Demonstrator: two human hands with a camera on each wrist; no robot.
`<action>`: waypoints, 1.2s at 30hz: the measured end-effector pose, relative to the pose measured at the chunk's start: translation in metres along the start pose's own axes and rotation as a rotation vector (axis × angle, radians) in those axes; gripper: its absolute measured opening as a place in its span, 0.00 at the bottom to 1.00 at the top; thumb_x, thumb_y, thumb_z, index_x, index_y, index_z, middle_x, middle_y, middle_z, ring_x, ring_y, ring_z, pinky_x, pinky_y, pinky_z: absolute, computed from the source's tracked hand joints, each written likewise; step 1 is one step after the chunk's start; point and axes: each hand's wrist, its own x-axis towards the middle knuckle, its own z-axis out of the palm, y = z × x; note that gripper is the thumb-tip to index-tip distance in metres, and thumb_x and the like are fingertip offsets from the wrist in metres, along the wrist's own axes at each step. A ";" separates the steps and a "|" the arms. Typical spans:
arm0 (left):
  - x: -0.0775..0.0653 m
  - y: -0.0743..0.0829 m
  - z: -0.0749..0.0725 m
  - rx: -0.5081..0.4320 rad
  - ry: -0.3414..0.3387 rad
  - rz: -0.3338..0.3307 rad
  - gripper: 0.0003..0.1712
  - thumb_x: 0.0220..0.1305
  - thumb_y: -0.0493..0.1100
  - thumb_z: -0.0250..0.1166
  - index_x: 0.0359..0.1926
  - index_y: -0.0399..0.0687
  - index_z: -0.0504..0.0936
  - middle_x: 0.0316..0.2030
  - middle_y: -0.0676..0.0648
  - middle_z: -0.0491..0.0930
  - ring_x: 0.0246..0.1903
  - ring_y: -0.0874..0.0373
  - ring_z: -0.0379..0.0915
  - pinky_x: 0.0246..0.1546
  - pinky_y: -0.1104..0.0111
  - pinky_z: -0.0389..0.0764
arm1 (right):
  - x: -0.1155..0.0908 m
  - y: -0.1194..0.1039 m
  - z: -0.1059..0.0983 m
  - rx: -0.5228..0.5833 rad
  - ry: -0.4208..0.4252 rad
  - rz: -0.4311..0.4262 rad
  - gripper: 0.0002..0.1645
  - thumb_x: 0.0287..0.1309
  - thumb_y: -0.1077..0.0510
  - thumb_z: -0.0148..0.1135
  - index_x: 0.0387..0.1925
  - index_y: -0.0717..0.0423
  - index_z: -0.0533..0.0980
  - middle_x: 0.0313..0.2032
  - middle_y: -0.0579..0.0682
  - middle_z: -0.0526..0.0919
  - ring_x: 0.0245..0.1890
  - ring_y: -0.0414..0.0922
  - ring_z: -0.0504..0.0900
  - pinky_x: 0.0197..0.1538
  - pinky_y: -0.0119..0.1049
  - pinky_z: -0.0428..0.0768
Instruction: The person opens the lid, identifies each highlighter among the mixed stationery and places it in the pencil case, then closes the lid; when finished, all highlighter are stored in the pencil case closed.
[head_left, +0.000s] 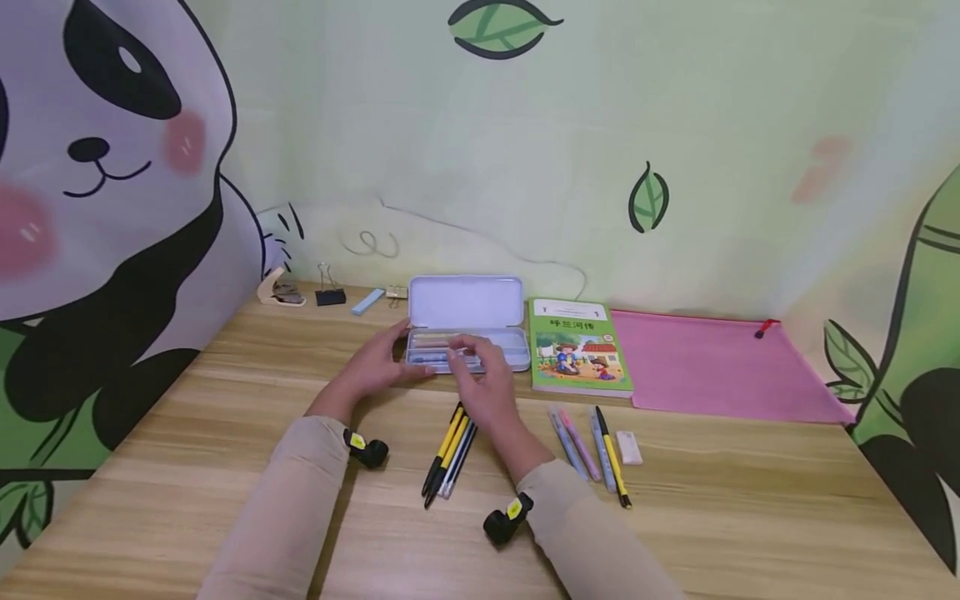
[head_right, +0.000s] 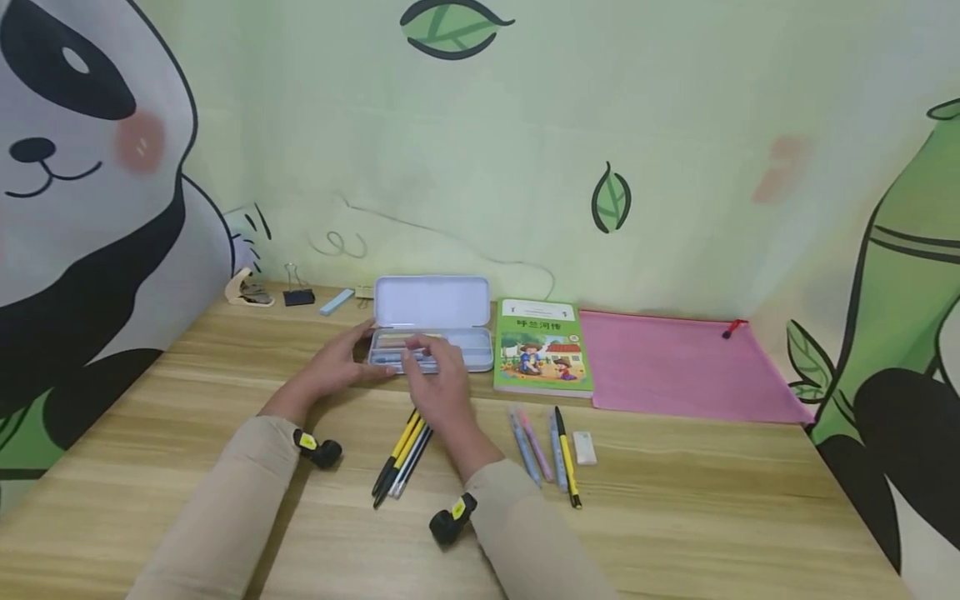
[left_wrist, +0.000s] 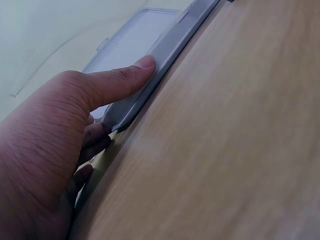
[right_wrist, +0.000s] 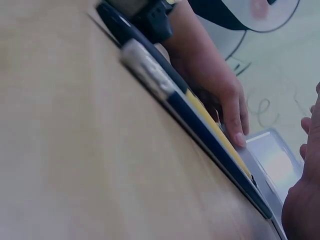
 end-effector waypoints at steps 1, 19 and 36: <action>0.000 0.000 0.000 0.004 0.001 0.000 0.67 0.47 0.70 0.75 0.80 0.58 0.50 0.75 0.44 0.60 0.73 0.42 0.53 0.72 0.41 0.53 | -0.002 -0.002 -0.001 0.006 -0.014 -0.013 0.14 0.70 0.52 0.59 0.52 0.51 0.80 0.50 0.46 0.83 0.55 0.52 0.77 0.59 0.53 0.74; 0.001 -0.001 0.001 -0.003 0.002 0.033 0.65 0.47 0.64 0.79 0.80 0.58 0.52 0.73 0.42 0.62 0.73 0.40 0.54 0.72 0.42 0.52 | -0.038 -0.007 -0.100 -0.068 -0.355 -0.104 0.15 0.69 0.61 0.61 0.55 0.52 0.78 0.53 0.48 0.83 0.54 0.46 0.80 0.56 0.49 0.81; 0.002 0.000 0.000 0.002 0.011 0.048 0.65 0.48 0.63 0.78 0.80 0.56 0.52 0.73 0.42 0.62 0.73 0.42 0.54 0.73 0.44 0.53 | -0.036 0.047 -0.173 -0.264 -0.567 -0.196 0.17 0.61 0.67 0.63 0.51 0.52 0.83 0.55 0.48 0.82 0.58 0.48 0.77 0.60 0.49 0.76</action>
